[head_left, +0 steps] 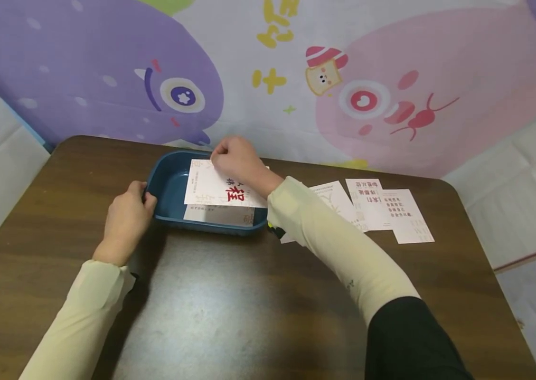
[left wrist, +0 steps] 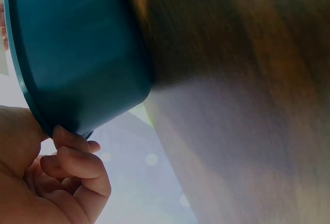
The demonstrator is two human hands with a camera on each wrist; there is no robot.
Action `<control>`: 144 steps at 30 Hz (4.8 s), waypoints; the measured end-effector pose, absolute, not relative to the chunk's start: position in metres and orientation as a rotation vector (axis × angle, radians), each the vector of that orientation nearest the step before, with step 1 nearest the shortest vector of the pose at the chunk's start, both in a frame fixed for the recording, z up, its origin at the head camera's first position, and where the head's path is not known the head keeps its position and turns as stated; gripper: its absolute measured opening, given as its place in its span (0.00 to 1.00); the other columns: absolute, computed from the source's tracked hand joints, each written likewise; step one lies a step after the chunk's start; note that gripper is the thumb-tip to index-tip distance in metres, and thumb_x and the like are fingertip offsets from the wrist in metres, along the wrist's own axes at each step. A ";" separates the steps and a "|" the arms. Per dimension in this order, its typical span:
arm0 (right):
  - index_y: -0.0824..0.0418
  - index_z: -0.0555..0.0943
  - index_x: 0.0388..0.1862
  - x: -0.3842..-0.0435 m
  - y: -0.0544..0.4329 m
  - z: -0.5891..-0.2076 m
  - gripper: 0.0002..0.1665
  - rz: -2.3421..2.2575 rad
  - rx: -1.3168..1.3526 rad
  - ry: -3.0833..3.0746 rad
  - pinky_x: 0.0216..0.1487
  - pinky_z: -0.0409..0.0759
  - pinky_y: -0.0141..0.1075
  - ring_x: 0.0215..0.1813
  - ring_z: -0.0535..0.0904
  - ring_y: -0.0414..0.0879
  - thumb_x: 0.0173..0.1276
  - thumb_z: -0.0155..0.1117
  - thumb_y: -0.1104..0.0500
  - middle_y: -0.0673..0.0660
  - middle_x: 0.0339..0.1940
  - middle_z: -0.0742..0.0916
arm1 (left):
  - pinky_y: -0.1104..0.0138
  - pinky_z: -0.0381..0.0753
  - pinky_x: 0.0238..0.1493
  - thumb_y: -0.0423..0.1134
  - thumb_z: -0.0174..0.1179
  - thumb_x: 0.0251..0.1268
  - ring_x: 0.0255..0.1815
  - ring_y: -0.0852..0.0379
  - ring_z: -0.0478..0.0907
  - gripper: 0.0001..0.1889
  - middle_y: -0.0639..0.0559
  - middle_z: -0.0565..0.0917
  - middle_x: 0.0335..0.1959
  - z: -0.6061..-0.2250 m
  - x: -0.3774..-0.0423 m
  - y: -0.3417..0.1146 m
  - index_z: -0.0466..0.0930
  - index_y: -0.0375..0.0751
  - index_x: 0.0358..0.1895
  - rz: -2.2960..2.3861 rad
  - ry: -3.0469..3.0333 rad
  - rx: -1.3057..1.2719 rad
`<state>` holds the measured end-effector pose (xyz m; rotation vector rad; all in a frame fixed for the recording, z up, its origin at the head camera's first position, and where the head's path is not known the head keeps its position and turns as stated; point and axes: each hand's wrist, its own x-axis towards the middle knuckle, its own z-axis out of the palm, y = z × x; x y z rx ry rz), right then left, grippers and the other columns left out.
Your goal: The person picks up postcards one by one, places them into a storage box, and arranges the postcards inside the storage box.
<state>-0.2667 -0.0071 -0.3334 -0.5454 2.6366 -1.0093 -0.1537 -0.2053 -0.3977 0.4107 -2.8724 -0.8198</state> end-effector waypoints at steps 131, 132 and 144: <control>0.60 0.81 0.39 -0.262 0.038 -0.368 0.16 -0.740 -0.639 2.714 0.37 0.73 0.32 0.34 0.75 0.43 0.66 0.56 0.49 0.53 0.36 0.84 | 0.46 0.72 0.35 0.37 0.41 0.64 0.31 0.36 0.74 0.23 0.23 0.78 0.43 -0.396 -0.154 -0.205 0.67 0.25 0.58 -0.846 -2.903 0.400; 0.60 0.81 0.39 -0.262 0.042 -0.366 0.15 -0.747 -0.631 2.719 0.37 0.73 0.32 0.34 0.75 0.43 0.66 0.57 0.49 0.53 0.36 0.84 | 0.46 0.72 0.35 0.37 0.41 0.64 0.31 0.36 0.74 0.23 0.23 0.78 0.42 -0.396 -0.155 -0.205 0.67 0.25 0.58 -0.845 -2.904 0.399; 0.58 0.80 0.36 -0.263 0.086 -0.355 0.15 -0.844 -0.494 2.747 0.34 0.72 0.34 0.31 0.74 0.44 0.66 0.57 0.48 0.52 0.31 0.82 | 0.47 0.72 0.36 0.37 0.41 0.65 0.33 0.36 0.74 0.23 0.24 0.78 0.43 -0.396 -0.155 -0.204 0.66 0.24 0.58 -0.847 -2.913 0.400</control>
